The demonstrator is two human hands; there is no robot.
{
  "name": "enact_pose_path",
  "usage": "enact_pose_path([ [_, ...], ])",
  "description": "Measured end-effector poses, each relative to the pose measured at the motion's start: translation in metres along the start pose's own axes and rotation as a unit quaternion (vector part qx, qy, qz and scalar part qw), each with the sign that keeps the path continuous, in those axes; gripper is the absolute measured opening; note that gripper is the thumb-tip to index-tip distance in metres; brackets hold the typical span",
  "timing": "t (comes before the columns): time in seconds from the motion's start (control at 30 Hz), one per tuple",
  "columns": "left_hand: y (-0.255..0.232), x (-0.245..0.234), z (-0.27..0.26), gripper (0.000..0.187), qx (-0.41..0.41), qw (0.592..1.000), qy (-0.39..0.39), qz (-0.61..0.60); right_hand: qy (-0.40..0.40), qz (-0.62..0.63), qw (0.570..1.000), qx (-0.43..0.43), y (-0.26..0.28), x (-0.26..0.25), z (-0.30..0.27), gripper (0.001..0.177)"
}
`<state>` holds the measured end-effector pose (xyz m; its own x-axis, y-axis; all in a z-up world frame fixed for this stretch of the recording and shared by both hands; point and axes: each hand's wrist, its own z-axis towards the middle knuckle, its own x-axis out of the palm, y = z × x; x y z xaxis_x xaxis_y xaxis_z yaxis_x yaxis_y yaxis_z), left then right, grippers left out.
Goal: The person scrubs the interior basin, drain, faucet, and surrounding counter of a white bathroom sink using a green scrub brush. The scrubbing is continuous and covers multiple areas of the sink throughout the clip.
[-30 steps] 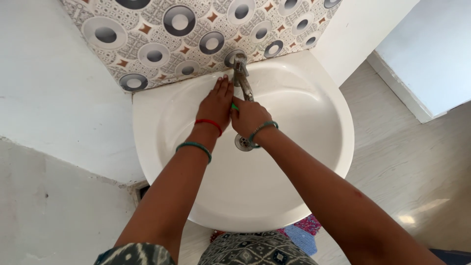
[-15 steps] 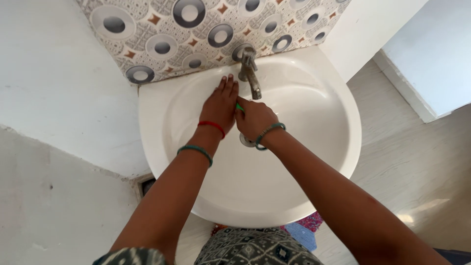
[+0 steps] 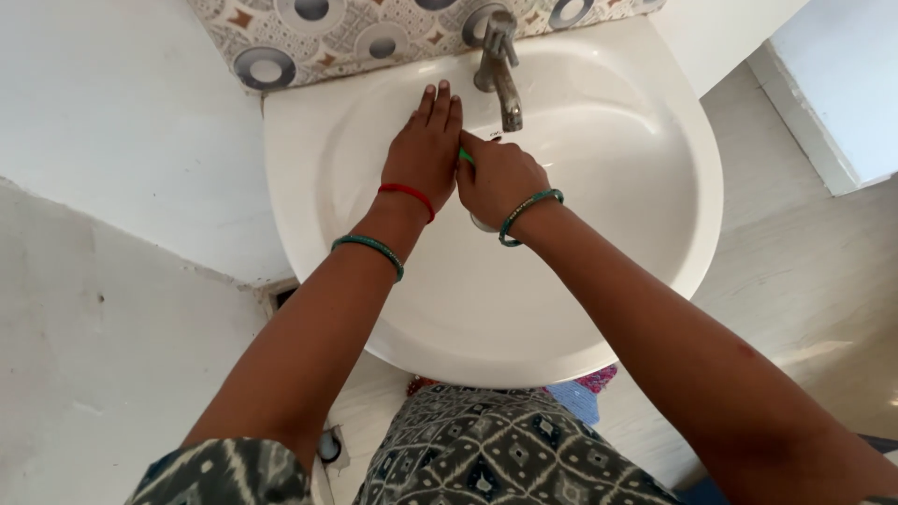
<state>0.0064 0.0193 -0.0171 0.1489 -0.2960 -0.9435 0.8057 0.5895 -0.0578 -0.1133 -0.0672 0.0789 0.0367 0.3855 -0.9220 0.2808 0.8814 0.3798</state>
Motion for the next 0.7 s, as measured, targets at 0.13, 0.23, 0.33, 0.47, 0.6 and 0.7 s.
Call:
enact_pose_path([
  [0.13, 0.014, 0.008, 0.018, 0.060, -0.021, 1.000, -0.003, 0.007, -0.041, -0.012, 0.997, -0.066, 0.000, -0.003, 0.023, 0.027],
  [0.23, 0.020, 0.006, 0.024, 0.060, -0.030, 0.999, -0.009, 0.009, -0.028, 0.021, 0.998, -0.056, 0.002, -0.006, 0.033, 0.027],
  [0.33, 0.011, 0.003, 0.017, 0.059, -0.024, 1.000, -0.003, 0.011, -0.029, 0.027, 0.997, -0.067, 0.001, -0.003, 0.022, 0.028],
  [0.47, 0.000, 0.002, -0.011, 0.055, -0.043, 0.999, -0.005, -0.003, -0.014, 0.014, 0.997, -0.080, 0.001, -0.003, 0.008, 0.028],
  [0.6, 0.019, -0.003, 0.006, 0.057, -0.047, 0.998, -0.019, 0.022, 0.044, 0.033, 0.998, -0.017, 0.014, -0.010, 0.023, 0.030],
  [0.7, 0.020, -0.006, 0.010, 0.058, -0.056, 0.998, -0.015, 0.026, 0.006, 0.040, 0.999, -0.021, 0.021, -0.008, 0.024, 0.029],
])
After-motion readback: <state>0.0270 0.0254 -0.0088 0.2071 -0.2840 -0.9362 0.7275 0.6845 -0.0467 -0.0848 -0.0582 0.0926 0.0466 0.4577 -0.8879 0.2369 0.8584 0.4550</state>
